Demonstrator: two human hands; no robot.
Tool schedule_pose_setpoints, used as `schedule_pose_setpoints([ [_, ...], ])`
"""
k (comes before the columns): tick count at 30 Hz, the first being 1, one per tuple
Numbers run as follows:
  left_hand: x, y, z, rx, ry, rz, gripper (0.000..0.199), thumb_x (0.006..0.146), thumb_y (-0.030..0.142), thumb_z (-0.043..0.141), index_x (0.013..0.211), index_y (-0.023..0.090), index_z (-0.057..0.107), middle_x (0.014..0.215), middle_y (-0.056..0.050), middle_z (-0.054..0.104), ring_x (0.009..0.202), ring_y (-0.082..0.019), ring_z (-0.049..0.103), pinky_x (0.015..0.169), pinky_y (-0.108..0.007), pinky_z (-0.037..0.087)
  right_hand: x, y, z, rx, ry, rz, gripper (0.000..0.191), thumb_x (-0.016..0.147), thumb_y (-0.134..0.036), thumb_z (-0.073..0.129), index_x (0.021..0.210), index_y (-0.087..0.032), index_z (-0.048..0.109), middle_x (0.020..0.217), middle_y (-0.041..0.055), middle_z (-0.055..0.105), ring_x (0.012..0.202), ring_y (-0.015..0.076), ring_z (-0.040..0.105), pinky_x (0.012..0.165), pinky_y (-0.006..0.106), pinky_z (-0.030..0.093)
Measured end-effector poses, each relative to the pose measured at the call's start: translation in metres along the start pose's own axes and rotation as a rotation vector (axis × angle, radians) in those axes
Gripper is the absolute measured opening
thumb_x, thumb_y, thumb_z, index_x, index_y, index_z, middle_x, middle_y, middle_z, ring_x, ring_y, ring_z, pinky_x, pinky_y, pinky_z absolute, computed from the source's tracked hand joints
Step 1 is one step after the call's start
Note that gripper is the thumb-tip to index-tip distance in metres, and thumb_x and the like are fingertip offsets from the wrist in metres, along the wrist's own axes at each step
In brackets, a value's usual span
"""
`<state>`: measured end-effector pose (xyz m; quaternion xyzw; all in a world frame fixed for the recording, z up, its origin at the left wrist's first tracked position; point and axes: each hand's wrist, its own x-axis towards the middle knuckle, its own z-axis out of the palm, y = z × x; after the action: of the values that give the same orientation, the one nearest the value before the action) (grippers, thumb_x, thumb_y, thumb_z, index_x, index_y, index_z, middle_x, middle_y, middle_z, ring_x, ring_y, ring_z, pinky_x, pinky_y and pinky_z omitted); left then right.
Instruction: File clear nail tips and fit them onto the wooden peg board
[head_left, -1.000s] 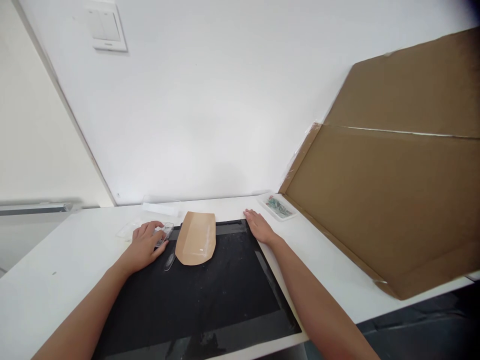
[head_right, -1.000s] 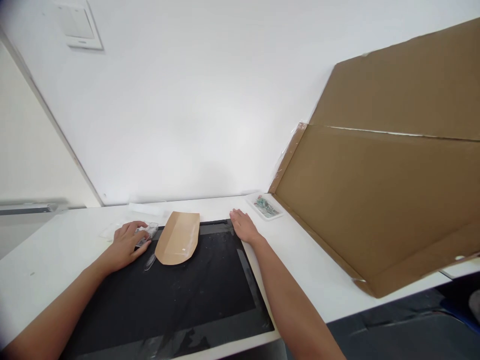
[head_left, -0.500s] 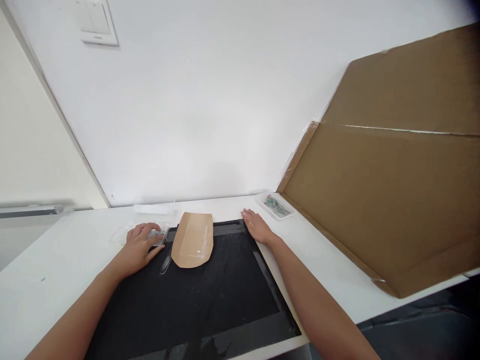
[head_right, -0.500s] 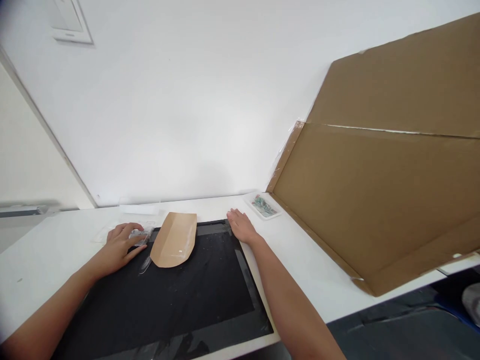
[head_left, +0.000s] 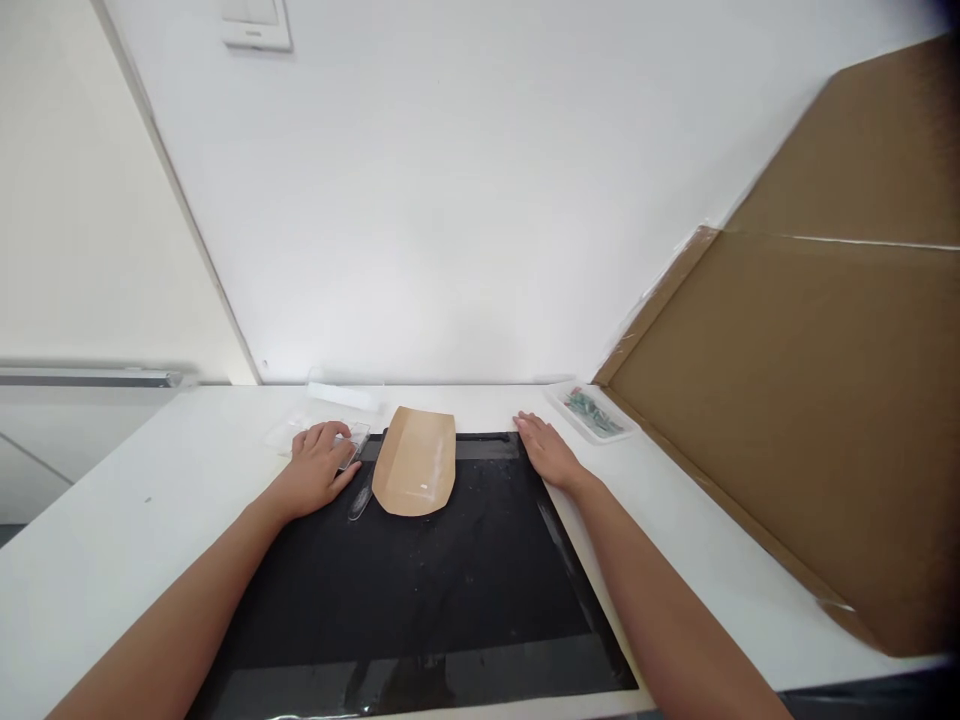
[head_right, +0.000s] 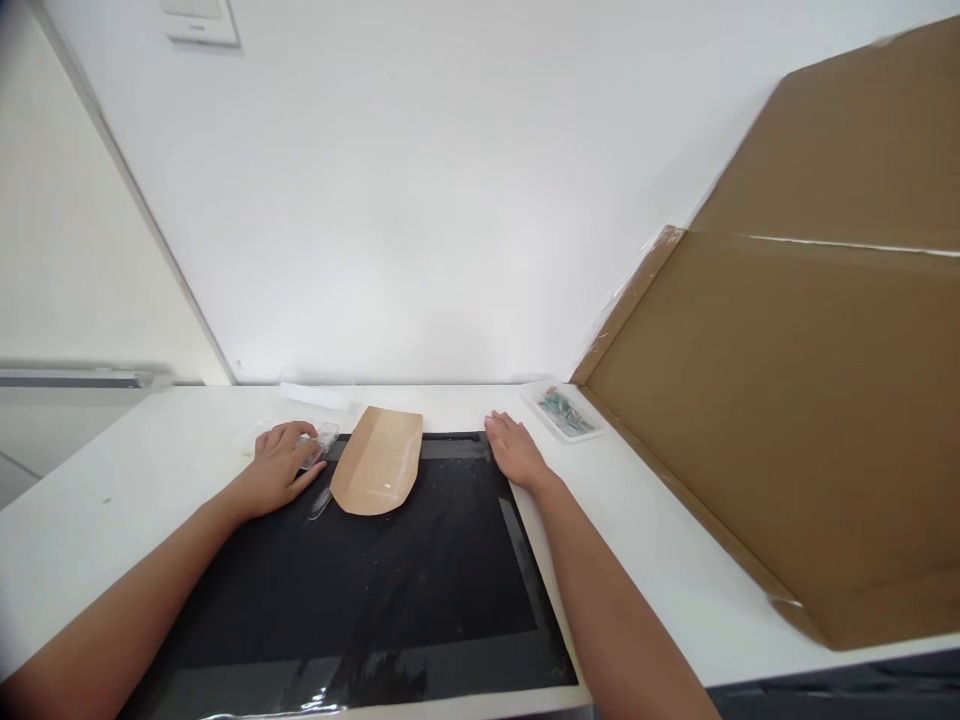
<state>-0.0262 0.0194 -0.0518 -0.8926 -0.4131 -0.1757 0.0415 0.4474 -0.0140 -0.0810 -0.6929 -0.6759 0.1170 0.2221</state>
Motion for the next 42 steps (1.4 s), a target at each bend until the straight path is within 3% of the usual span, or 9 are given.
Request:
schedule_pose_setpoints([
  [10, 0.0, 0.001, -0.001, -0.005, -0.025, -0.013, 0.03, 0.104, 0.046, 0.047, 0.102, 0.022, 0.065, 0.134, -0.016, 0.054, 0.124, -0.036, 0.048, 0.104, -0.06, 0.037, 0.0, -0.001, 0.0, -0.017, -0.001, 0.008, 0.075, 0.107, -0.064, 0.011, 0.152, -0.023, 0.055, 0.168, 0.0074, 0.042, 0.159, 0.0288, 0.031, 0.132, 0.055, 0.02],
  [15, -0.003, -0.002, -0.012, -0.064, -0.049, -0.013, 0.032, 0.101, 0.05, 0.052, 0.098, 0.022, 0.066, 0.135, -0.014, 0.053, 0.123, -0.035, 0.047, 0.105, -0.059, 0.036, 0.0, 0.0, 0.001, -0.028, 0.006, 0.005, 0.075, 0.107, -0.064, 0.011, 0.152, -0.022, 0.056, 0.167, 0.0083, 0.044, 0.159, 0.0301, 0.031, 0.132, 0.055, 0.021],
  [22, -0.007, -0.012, -0.036, -0.08, -0.13, 0.016, 0.027, 0.094, 0.051, 0.065, 0.11, 0.034, 0.079, 0.134, -0.009, 0.049, 0.126, -0.037, 0.041, 0.108, -0.06, 0.033, -0.001, 0.001, 0.001, -0.052, 0.021, -0.02, 0.073, 0.108, -0.064, 0.011, 0.151, -0.025, 0.056, 0.166, 0.0073, 0.046, 0.158, 0.0304, 0.035, 0.13, 0.06, 0.025],
  [27, -0.006, -0.013, -0.039, -0.059, -0.169, 0.001, 0.022, 0.097, 0.046, 0.064, 0.109, 0.039, 0.081, 0.126, -0.008, 0.053, 0.121, -0.036, 0.043, 0.105, -0.06, 0.033, -0.001, 0.001, 0.0, -0.082, 0.027, -0.026, 0.071, 0.108, -0.063, 0.012, 0.15, -0.027, 0.056, 0.165, 0.0059, 0.047, 0.158, 0.029, 0.035, 0.13, 0.058, 0.027],
  [42, -0.004, -0.007, -0.039, -0.031, -0.142, 0.132, 0.019, 0.102, 0.037, 0.06, 0.104, 0.027, 0.077, 0.115, -0.01, 0.063, 0.117, -0.034, 0.047, 0.095, -0.05, 0.034, -0.003, -0.001, -0.003, -0.106, 0.037, -0.05, 0.073, 0.108, -0.061, 0.01, 0.149, -0.024, 0.058, 0.162, 0.008, 0.051, 0.154, 0.0309, 0.041, 0.128, 0.058, 0.032],
])
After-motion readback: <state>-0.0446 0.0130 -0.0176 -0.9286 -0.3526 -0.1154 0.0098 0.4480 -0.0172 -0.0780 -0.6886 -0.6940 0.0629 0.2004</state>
